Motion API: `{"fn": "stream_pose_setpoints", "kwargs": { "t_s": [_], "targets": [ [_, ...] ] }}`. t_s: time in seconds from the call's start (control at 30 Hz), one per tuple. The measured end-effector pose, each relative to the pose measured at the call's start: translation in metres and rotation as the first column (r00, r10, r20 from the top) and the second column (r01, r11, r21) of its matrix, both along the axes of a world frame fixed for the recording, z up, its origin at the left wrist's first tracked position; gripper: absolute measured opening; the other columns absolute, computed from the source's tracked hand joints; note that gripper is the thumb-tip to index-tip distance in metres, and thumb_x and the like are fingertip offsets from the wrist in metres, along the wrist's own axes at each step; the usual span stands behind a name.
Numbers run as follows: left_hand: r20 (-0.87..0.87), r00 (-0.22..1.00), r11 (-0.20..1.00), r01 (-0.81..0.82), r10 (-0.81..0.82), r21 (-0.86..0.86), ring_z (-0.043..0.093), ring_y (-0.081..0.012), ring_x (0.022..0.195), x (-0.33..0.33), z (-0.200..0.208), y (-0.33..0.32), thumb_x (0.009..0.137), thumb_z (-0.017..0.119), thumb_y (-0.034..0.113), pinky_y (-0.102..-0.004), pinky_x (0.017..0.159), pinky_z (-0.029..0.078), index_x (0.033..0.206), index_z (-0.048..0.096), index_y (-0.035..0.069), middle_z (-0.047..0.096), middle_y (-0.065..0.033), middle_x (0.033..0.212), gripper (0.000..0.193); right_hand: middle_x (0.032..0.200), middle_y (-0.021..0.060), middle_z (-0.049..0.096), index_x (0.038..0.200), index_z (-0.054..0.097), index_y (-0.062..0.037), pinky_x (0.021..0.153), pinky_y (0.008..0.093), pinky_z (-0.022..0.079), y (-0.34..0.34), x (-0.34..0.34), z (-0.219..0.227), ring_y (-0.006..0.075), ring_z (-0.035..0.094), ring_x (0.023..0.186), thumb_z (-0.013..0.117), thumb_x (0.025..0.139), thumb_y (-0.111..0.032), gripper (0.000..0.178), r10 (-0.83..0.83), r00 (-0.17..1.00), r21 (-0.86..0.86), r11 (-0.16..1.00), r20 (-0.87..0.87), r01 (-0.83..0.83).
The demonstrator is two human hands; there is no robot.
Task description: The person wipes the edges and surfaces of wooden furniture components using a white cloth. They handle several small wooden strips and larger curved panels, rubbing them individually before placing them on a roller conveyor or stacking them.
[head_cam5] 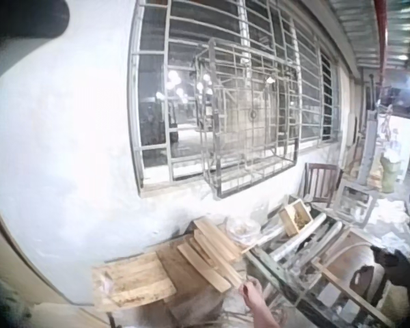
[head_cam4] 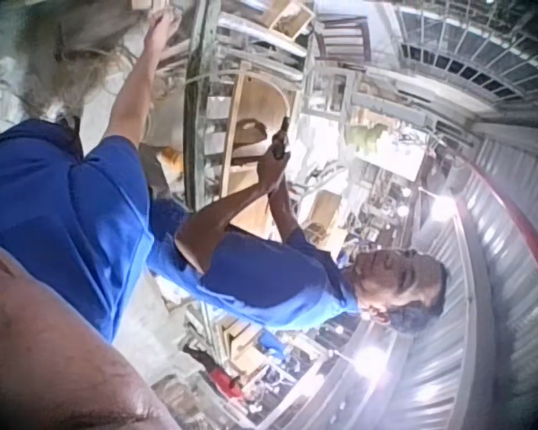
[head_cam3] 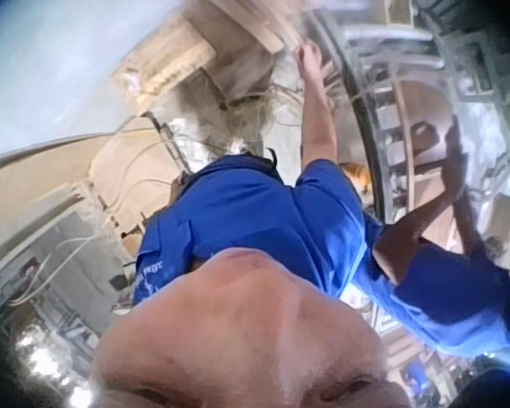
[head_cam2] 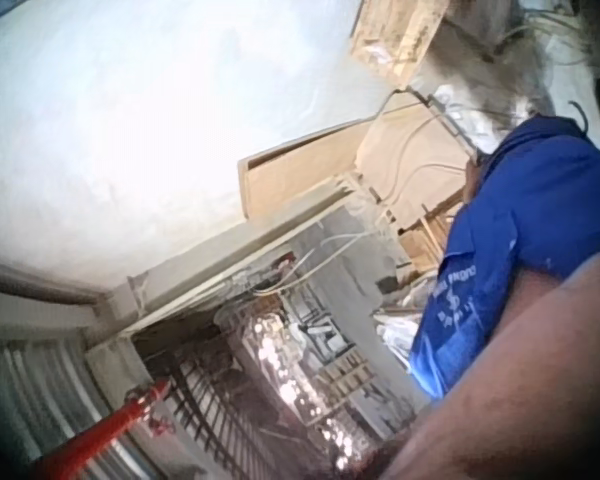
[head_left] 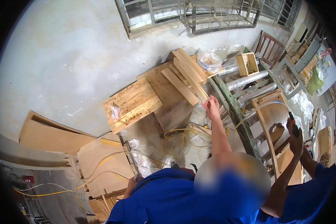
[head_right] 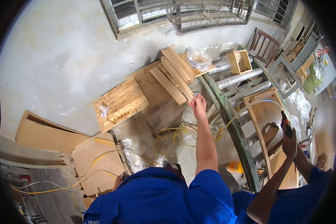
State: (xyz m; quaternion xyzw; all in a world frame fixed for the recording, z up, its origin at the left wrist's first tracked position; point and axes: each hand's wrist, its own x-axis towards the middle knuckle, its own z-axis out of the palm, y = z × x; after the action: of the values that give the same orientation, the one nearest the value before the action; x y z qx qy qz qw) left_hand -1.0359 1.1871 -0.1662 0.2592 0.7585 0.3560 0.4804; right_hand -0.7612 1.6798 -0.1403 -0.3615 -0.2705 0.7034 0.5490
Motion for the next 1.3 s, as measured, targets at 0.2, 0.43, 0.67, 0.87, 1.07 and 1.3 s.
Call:
{"fn": "stream_pose_setpoints", "kwargs": {
  "t_s": [0.2, 0.43, 0.67, 0.87, 1.07, 1.3],
  "targets": [
    [0.0, 1.0, 1.0, 0.0, 0.0, 0.03, 0.061, -0.0148, 0.075, 0.004, -0.004, -0.012, 0.075, 0.068, 0.019, -0.0285, 0.07, 0.047, 0.087, 0.065, 0.001, 0.066, -0.0066, 0.079, 0.021, 0.078, 0.0077, 0.056, 0.11, 0.042, -0.0027, 0.056, 0.0266, 0.051, 0.057, -0.036, -0.004, 0.0163, 0.057, 0.062, 0.07, 0.078, -0.028, 0.05, -0.218, 0.964, -0.045, 0.973, 0.149, 0.227],
    [0.003, 0.986, 0.985, -0.169, 0.169, -0.017, 0.059, -0.0131, 0.07, 0.017, 0.008, -0.014, 0.077, 0.065, 0.016, -0.0283, 0.066, 0.047, 0.084, 0.064, 0.0, 0.064, -0.0061, 0.075, 0.017, 0.087, 0.0089, 0.057, 0.11, 0.048, -0.0005, 0.061, 0.0322, 0.048, 0.044, -0.045, -0.02, 0.0169, 0.055, 0.068, 0.072, 0.074, -0.038, 0.057, -0.281, 0.91, 0.004, 0.956, 0.305, 0.294],
    [0.016, 0.992, 0.992, -0.124, 0.125, -0.023, 0.058, -0.0116, 0.07, 0.026, 0.015, -0.008, 0.078, 0.064, 0.017, -0.0273, 0.065, 0.046, 0.085, 0.064, 0.001, 0.063, -0.0051, 0.075, 0.017, 0.115, 0.0169, 0.05, 0.118, 0.048, 0.0002, 0.088, 0.039, 0.041, -0.01, -0.029, -0.028, 0.0341, 0.047, 0.104, 0.077, 0.061, -0.034, 0.073, -0.5, 0.264, 0.563, 0.765, 0.825, -0.312],
    [-0.016, 0.997, 0.997, -0.069, 0.069, -0.023, 0.057, -0.0113, 0.07, 0.02, 0.013, 0.005, 0.077, 0.065, 0.016, -0.0264, 0.066, 0.046, 0.088, 0.063, 0.001, 0.063, -0.0043, 0.076, 0.018, 0.103, 0.0144, 0.055, 0.108, 0.057, -0.0017, 0.084, 0.04, 0.042, -0.004, -0.042, -0.001, 0.0312, 0.05, 0.097, 0.076, 0.062, -0.029, 0.057, -0.288, 0.118, 0.311, 0.855, 0.95, -0.415],
    [0.088, 0.996, 0.999, -0.025, 0.021, 0.049, 0.057, -0.0109, 0.071, 0.01, 0.008, 0.02, 0.078, 0.065, 0.015, -0.0255, 0.067, 0.046, 0.092, 0.063, 0.001, 0.063, -0.004, 0.078, 0.02, 0.092, 0.008, 0.059, 0.106, 0.057, -0.003, 0.072, 0.035, 0.048, -0.009, -0.025, -0.002, 0.0226, 0.057, 0.08, 0.069, 0.073, -0.032, 0.045, 0.461, 0.731, -0.054, 0.861, 0.502, -0.506],
    [0.062, 0.998, 0.998, 0.002, -0.006, 0.062, 0.057, -0.0101, 0.071, -0.016, 0.013, -0.019, 0.078, 0.064, 0.014, -0.0249, 0.065, 0.046, 0.094, 0.064, 0.001, 0.063, -0.0034, 0.079, 0.021, 0.093, 0.0105, 0.061, 0.107, 0.056, -0.0018, 0.075, 0.0341, 0.05, -0.138, -0.038, -0.022, 0.022, 0.059, 0.084, 0.055, 0.085, -0.033, 0.038, 0.505, 0.62, -0.02, 0.766, -0.6, -0.643]
  ]
}}
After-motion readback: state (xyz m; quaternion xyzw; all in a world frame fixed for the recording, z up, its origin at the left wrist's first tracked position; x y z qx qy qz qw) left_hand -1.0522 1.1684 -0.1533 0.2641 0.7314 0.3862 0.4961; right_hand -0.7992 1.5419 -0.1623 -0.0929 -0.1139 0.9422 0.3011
